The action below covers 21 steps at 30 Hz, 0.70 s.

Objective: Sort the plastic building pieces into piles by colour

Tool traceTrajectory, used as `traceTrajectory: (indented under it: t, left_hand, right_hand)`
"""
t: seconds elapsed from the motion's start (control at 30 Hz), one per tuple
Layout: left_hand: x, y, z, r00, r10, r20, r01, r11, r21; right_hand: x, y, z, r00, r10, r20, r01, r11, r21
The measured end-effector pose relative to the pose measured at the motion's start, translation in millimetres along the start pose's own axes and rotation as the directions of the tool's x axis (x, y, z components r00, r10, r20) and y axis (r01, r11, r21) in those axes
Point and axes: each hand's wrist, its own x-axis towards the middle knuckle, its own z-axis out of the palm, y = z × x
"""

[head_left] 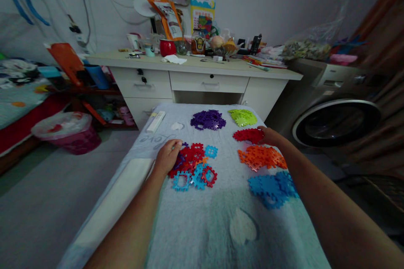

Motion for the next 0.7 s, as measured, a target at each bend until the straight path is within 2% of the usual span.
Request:
traceTrajectory:
  t: [0.23,0.43,0.57,0.7]
  left_hand:
    - [0,1,-0.4,1.0,0.004,-0.001,-0.004,1.0,-0.01]
    - [0,1,-0.2,1.0,-0.004,-0.002,0.004,1.0,-0.014]
    - [0,0,0.2,1.0,-0.009,0.006,0.009,1.0,-0.013]
    - [1,-3,0.9,1.0,0.001,0.003,-0.001,1.0,-0.018]
  right_hand:
    - [3,-4,-3,1.0,0.008,0.007,-0.008,0.999,-0.045]
    - [-8,-9,-14,0.999,0.044,0.009,-0.044,0.999,-0.008]
    - [-19,-17,-30,0.993,0.053,-0.109,-0.052,0.999,0.01]
    - [-43,-53,-38,0.962,-0.042,-0.271,0.069,0.994,0.088]
